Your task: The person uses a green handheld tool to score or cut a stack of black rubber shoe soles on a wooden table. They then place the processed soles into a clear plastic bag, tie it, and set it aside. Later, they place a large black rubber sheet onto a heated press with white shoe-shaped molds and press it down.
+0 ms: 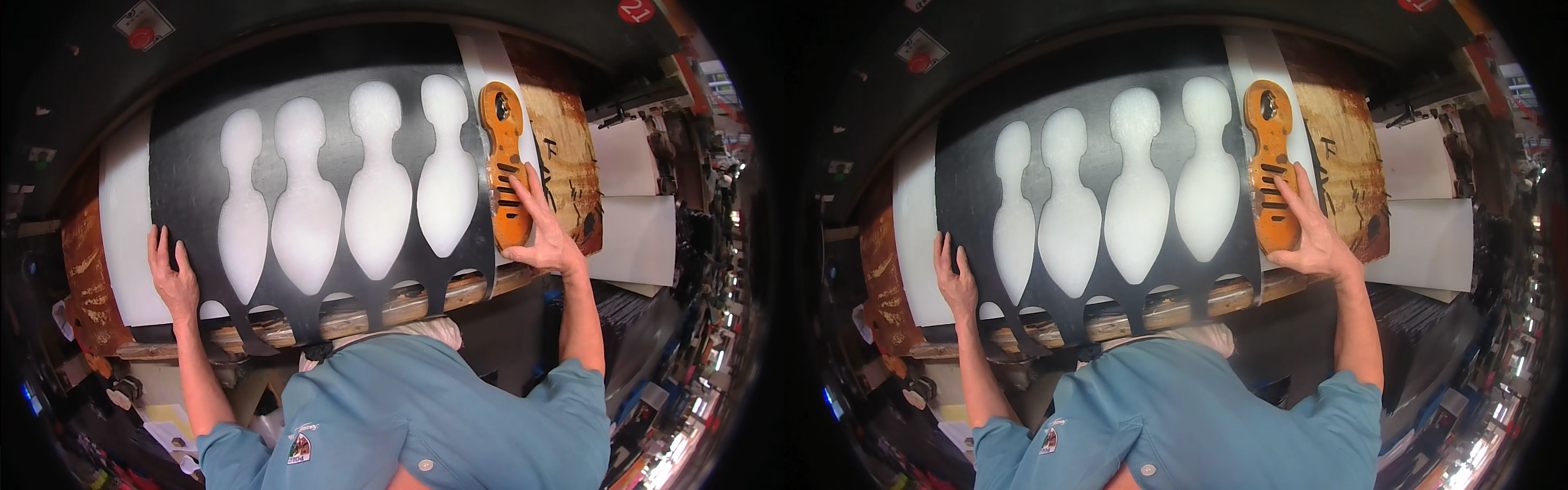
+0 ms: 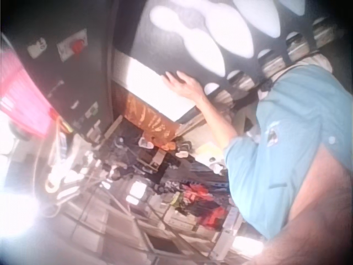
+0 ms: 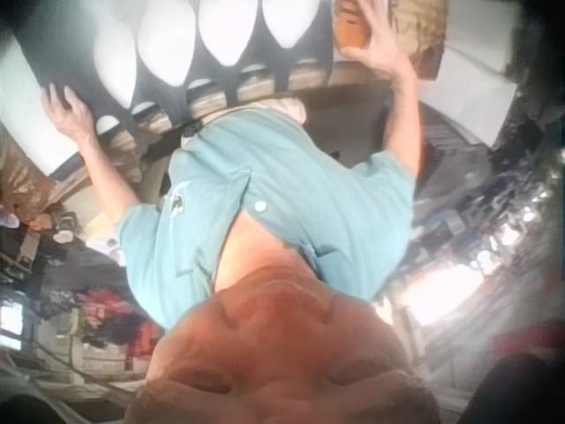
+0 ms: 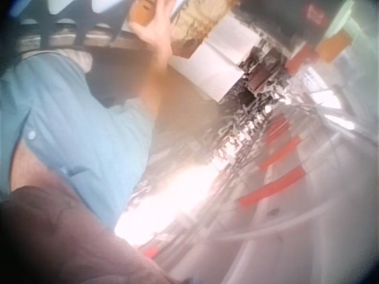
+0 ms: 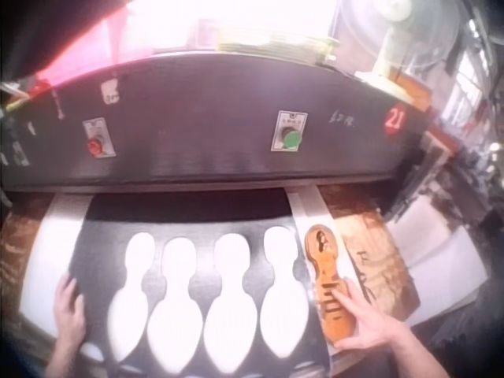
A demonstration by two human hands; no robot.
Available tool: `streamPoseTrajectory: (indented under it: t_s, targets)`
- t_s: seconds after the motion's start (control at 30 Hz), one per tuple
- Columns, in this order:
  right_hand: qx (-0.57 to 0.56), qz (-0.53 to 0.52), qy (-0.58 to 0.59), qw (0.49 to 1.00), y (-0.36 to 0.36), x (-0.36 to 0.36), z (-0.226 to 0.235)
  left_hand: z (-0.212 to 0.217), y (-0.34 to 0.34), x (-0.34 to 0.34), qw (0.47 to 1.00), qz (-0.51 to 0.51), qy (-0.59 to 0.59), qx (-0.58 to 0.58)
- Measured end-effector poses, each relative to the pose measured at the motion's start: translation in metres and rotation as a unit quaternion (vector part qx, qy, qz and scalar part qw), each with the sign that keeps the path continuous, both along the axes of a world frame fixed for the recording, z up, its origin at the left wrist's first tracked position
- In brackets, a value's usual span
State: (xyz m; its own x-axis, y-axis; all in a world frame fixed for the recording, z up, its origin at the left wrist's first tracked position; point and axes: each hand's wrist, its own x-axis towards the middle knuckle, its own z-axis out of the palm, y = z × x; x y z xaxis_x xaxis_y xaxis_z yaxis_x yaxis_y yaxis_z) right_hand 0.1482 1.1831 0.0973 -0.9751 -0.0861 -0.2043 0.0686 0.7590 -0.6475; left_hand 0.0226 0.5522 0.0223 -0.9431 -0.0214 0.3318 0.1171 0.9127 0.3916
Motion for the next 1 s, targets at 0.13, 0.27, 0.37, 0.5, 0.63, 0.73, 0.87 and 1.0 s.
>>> streamPoseTrajectory:
  t_s: [0.13,0.27,0.37,0.5,0.63,0.73,0.87,1.0]
  targets:
    - [0.096,-0.002,0.039,0.995,-0.009,0.001,-0.004,-0.002,-0.001,-0.002,1.000,0.002,0.001,-0.010]
    - [0.098,-0.053,0.078,0.991,-0.019,-0.001,-0.013,-0.003,-0.001,-0.004,1.000,-0.006,0.009,0.010]
    - [0.096,-0.097,0.099,0.986,-0.026,-0.004,-0.019,-0.003,0.000,-0.005,1.000,0.000,0.010,0.026]
    - [0.081,-0.092,0.082,0.989,-0.012,-0.007,-0.018,-0.003,0.003,-0.002,1.000,-0.009,0.028,0.010]
    - [0.095,-0.051,0.133,0.985,0.004,-0.005,-0.038,-0.001,0.006,0.000,0.998,-0.009,0.050,-0.032]
    - [0.077,-0.086,0.139,0.984,0.009,-0.006,-0.047,0.002,0.008,-0.001,0.998,-0.015,0.044,-0.050]
    - [-0.258,-0.184,0.098,0.943,0.003,-0.006,-0.023,0.009,0.002,-0.003,0.998,-0.036,0.020,-0.041]
    - [-0.414,-0.242,0.088,0.873,-0.051,0.008,0.026,0.019,-0.017,-0.009,0.995,-0.099,0.010,0.004]
